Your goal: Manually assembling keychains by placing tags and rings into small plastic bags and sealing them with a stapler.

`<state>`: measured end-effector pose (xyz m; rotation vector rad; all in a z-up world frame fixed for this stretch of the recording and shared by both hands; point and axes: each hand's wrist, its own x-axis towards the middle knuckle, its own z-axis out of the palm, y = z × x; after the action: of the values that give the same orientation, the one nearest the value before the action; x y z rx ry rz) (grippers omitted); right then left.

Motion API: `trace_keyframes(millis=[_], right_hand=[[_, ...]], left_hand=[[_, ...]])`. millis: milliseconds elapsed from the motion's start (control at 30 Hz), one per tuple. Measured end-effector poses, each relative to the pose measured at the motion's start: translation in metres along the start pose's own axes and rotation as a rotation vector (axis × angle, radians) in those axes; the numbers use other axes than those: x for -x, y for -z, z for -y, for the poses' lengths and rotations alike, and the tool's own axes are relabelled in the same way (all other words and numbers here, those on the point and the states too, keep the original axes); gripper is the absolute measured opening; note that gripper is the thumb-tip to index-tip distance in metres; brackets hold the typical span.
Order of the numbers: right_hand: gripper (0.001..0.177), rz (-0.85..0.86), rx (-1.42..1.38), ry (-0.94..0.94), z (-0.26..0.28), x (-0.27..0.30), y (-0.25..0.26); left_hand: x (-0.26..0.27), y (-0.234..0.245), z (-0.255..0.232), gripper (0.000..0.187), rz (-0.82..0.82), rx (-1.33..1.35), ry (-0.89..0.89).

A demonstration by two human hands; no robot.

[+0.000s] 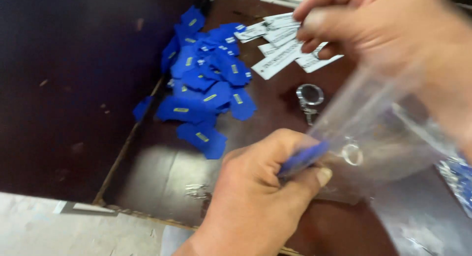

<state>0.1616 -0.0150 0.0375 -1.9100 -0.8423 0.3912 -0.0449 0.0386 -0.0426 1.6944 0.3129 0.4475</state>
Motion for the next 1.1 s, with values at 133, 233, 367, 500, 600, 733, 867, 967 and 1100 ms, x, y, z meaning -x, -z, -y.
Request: trace_keyframes(millis=[133,233,367,500,600,733,867,967,1100], right_hand=[[0.015,0.035,0.106,0.077,-0.019,-0.034,-0.049],[0.018,0.115,0.22,0.091,-0.042,-0.076,-0.069],[0.039,0.101,0.693,0.481,-0.073,-0.122,-0.076],[0.043,0.125,0.898,0.315,-0.075,-0.139,-0.08],[0.034,0.094,0.901,0.44,-0.089,-0.15,-0.079],[0.026,0.004,0.921,0.43,-0.091,-0.137,-0.077],[0.019,-0.054,0.678,0.559,-0.089,-0.114,-0.071],[0.02,-0.073,0.638,0.584,-0.082,-0.11,-0.066],[0.02,-0.037,0.511,0.552,-0.075,-0.099,-0.069]], left_hand=[[-0.005,0.002,0.006,0.011,-0.024,0.005,0.025],[-0.009,0.005,0.009,0.02,0.031,0.099,0.011],[-0.01,0.007,0.01,0.017,0.069,-0.018,0.013],[-0.012,0.007,0.015,0.021,0.141,-0.031,-0.02],[-0.012,0.006,0.015,0.015,0.126,-0.063,-0.059],[-0.011,0.006,0.011,0.018,0.121,-0.062,-0.027],[-0.009,0.005,0.007,0.017,0.074,-0.063,-0.029],[-0.01,0.004,0.006,0.015,0.042,-0.086,-0.021],[-0.009,0.003,0.006,0.013,0.024,-0.129,-0.001]])
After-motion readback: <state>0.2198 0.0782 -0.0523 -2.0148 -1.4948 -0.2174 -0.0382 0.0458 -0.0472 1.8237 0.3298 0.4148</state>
